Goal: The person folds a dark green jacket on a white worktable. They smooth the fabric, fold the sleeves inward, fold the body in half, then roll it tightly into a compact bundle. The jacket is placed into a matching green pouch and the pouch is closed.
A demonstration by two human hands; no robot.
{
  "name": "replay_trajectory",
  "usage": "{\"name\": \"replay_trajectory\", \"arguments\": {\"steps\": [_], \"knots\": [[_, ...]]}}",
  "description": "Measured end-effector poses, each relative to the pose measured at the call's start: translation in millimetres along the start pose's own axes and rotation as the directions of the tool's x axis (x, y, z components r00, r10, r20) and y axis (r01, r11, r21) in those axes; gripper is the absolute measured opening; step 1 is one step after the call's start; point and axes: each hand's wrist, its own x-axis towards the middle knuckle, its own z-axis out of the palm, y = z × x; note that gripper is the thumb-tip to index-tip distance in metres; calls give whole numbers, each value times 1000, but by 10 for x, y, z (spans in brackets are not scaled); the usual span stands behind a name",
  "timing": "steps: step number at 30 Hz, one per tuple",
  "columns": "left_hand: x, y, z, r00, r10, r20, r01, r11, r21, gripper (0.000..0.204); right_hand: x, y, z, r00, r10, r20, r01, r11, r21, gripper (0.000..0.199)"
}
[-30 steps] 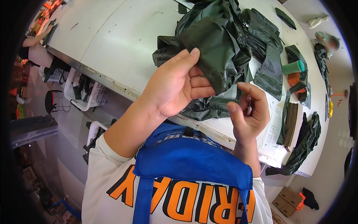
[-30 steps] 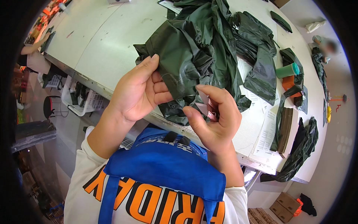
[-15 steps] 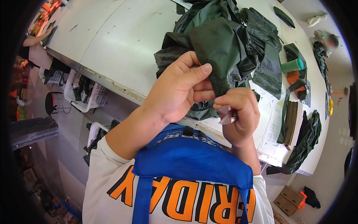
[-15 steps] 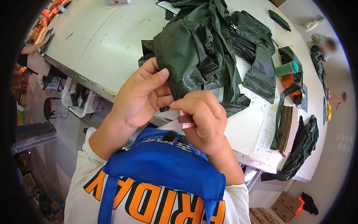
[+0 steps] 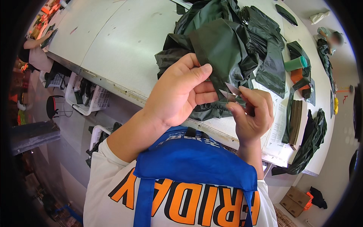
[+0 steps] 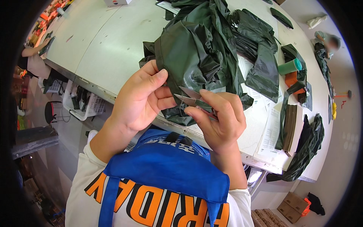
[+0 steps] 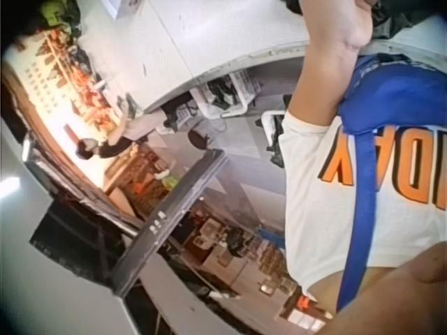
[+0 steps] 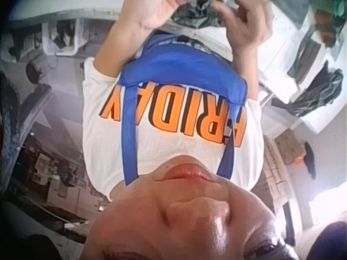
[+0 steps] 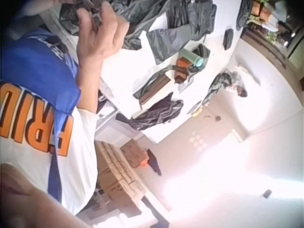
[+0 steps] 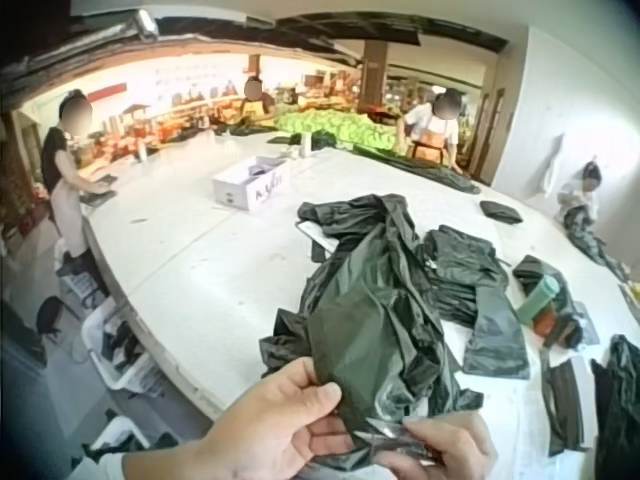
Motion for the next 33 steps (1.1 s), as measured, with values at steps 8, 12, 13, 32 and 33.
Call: {"name": "replay_trajectory", "arguments": {"steps": [8,12,13,32,33], "knots": [[-17,9,-47,999,3,45,-2,1000,-31,19,-17,90,1,1000,2,-6,-2,994,111,31],[7,-62,-113,999,47,-4,-47,994,-97,19,-25,364,75,814,578,51,-292,332,897,28],[9,-64,-121,1000,14,-4,-14,989,-150,20,-31,475,68,724,666,176,-409,209,888,27],[-243,-77,-274,749,178,638,-565,-332,755,14,54,399,590,736,617,277,-570,346,745,26],[-230,-20,-325,784,281,554,-454,-349,820,13,63,420,569,784,583,213,-529,448,721,26]]}}
